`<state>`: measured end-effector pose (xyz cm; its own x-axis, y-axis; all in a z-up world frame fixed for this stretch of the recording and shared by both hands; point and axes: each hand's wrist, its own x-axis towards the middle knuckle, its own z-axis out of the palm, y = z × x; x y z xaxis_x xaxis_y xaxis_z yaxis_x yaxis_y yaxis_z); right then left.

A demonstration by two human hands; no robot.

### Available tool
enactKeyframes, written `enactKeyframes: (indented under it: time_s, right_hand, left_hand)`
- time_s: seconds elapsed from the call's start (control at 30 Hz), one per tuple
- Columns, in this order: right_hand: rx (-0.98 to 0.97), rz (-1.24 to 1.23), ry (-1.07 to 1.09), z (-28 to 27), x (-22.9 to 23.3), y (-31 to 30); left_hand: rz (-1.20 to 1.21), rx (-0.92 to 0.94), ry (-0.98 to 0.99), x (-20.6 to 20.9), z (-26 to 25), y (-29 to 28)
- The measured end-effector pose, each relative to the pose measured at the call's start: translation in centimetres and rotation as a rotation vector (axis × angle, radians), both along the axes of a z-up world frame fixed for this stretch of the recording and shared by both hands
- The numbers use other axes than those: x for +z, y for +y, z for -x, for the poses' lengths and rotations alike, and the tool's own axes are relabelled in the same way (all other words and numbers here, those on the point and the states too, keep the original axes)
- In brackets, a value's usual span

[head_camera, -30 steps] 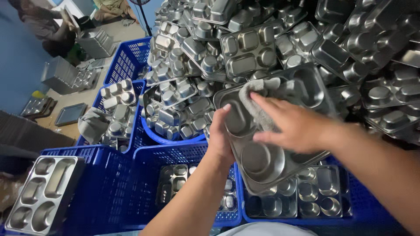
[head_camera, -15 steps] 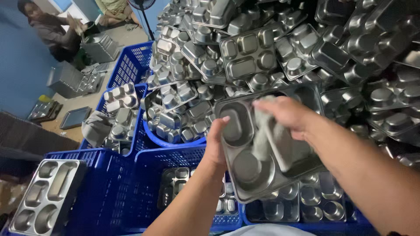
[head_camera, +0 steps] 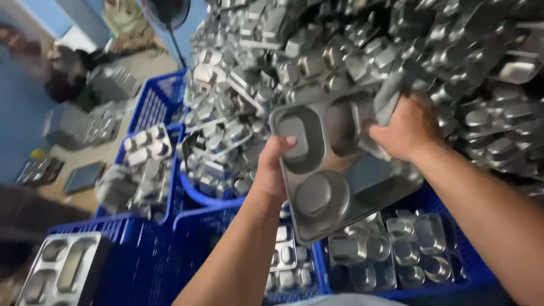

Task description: The person repeatedly picks up stainless steel compartmentalized trays from a large pile, wipes each one with a cloth, and places it into a blue plastic crate. The process is continuous and repetitive throughout the clip.

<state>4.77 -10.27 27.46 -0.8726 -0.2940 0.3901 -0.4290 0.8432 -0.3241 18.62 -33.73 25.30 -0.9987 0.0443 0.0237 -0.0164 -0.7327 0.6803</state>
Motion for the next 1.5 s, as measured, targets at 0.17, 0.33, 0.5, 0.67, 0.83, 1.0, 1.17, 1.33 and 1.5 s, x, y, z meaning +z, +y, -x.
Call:
enactKeyframes:
  time_s: [0.17,0.33,0.5,0.67,0.83,1.0,1.17,1.33,1.5]
  right_hand:
    - [0.045,0.287,-0.378,-0.9,1.2,0.6]
    - [0.141,0.335,0.039,-11.0,-0.2,-4.1]
    - [-0.168,0.172,-0.342,-13.4,-1.5,-4.2]
    - [-0.2,0.238,-0.226,-14.5,-3.7,-6.2]
    - [-0.241,0.232,-0.222,-17.3,-3.8,-5.3]
    - [-0.532,0.76,-0.752,-19.1,-0.7,-9.5]
    - [0.284,-0.005,0.272,-30.5,-0.2,-15.9]
    - [0.238,-0.437,-0.634,-33.7,3.7,-16.3]
    - [0.33,-0.321,-0.046,-34.8,5.0,-13.5]
  left_hand:
    - [0.0,0.051,-0.066,0.2,-0.3,-1.2]
    - [-0.175,0.027,-0.008,1.2,-1.8,-4.9]
    - [-0.037,-0.024,0.06,2.5,-3.8,-8.1]
    - [-0.125,-0.137,0.005,3.6,-3.9,-8.7]
    - [-0.072,-0.113,0.043,1.9,-6.8,-9.7]
    - [-0.196,-0.153,0.001,0.8,-6.7,-10.0]
    - [-0.361,-0.022,-0.009,1.1,-7.5,-10.5]
    - [-0.111,-0.031,-0.041,1.8,-9.6,-9.7]
    - [-0.414,-0.084,0.008,2.7,-11.9,-10.7]
